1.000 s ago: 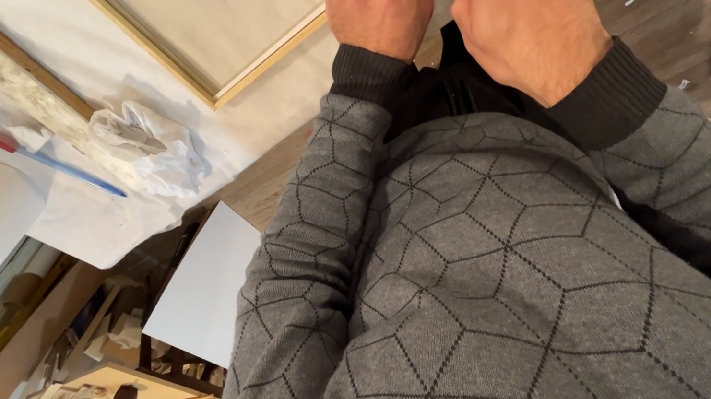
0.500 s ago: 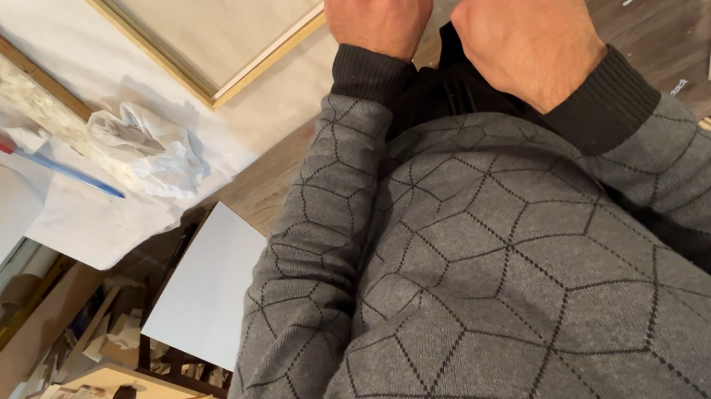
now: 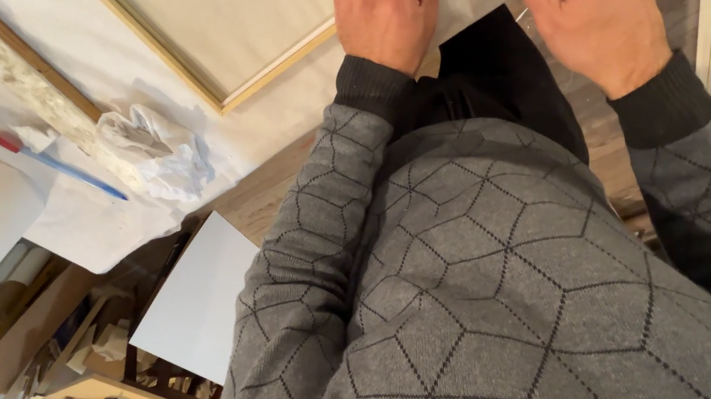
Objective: Measuring and cutting a frame spacer using a utility knife and inserting it into a picture frame.
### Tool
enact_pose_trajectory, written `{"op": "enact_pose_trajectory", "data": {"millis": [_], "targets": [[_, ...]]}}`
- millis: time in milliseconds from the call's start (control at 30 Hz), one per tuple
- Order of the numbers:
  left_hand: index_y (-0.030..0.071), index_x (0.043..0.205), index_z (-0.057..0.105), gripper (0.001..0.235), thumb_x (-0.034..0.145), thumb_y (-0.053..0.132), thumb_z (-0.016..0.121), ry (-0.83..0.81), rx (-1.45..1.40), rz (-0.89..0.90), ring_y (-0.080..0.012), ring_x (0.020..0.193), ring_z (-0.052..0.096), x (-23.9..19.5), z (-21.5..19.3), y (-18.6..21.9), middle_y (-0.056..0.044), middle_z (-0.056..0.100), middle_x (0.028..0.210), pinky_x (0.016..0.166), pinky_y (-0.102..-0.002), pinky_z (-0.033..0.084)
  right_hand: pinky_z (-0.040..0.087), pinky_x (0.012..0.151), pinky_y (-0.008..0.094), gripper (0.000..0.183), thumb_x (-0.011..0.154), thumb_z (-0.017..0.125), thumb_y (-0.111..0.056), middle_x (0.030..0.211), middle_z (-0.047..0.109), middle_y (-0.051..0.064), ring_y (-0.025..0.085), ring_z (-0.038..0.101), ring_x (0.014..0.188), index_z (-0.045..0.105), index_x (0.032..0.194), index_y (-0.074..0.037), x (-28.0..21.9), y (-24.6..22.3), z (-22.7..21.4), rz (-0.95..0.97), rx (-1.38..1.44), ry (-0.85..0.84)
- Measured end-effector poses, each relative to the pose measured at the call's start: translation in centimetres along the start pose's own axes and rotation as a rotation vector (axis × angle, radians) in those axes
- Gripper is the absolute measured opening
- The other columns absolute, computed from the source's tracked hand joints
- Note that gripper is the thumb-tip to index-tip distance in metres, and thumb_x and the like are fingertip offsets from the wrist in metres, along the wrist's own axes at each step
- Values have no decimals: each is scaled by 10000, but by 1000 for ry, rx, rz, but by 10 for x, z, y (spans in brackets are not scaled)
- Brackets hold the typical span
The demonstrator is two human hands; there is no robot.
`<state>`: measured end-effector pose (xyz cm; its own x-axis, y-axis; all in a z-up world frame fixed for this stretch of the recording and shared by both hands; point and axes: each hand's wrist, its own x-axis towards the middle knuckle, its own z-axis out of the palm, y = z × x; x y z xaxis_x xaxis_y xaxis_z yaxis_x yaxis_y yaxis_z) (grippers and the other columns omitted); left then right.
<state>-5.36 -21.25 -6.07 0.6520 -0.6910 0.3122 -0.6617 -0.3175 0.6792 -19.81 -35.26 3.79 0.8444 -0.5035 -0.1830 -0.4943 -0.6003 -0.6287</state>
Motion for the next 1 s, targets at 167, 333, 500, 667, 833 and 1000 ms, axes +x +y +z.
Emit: {"op": "enact_pose_trajectory", "data": {"millis": [167, 333, 500, 667, 833, 1000], "targets": [[188, 965, 683, 166, 879, 249, 812, 4, 9, 9, -209, 931, 546, 4, -8, 0, 70, 591, 979, 795, -397, 413, 547, 803, 483, 221, 1103, 671, -122, 958, 706, 216, 447, 699, 964, 544, 1200, 31, -9, 11, 12, 122, 28, -31], [184, 989, 698, 158, 874, 196, 806, -7, 26, 30, -208, 924, 542, 12, -24, -6, 66, 585, 975, 801, -391, 419, 551, 831, 468, 222, 1076, 673, -111, 985, 714, 215, 438, 704, 977, 559, 1203, 32, -4, 9, 11, 119, 58, -11], [168, 1022, 714, 161, 891, 166, 807, -30, 10, 39, -223, 935, 555, 8, -59, -20, 33, 598, 989, 819, -386, 440, 560, 848, 435, 208, 1084, 672, -121, 1004, 720, 196, 399, 733, 964, 585, 1207, 21, 13, 3, -1, 91, 74, 26], [141, 1057, 735, 190, 893, 117, 827, 1, 75, -56, -241, 945, 567, -27, -110, -51, 2, 623, 1016, 844, -385, 458, 493, 700, 456, 232, 1084, 686, -92, 877, 630, 236, 453, 633, 831, 568, 1196, 72, 40, 6, -15, -120, -109, 72], [118, 1098, 742, 244, 884, 110, 858, -19, 158, -170, -274, 974, 568, -64, -170, -72, -37, 628, 1057, 864, -391, 474, 455, 678, 405, 197, 1084, 586, -79, 800, 590, 136, 333, 589, 710, 561, 905, 0, 78, 86, -9, -414, -448, 117], [110, 1141, 734, 358, 836, 193, 901, -159, 279, -201, -281, 944, 545, -87, -200, -79, -43, 606, 1061, 840, -415, 449, 472, 650, 312, 195, 1003, 665, -243, 759, 614, 40, 207, 607, 659, 624, 877, -101, 95, 84, -1, -517, -742, 139]]}}
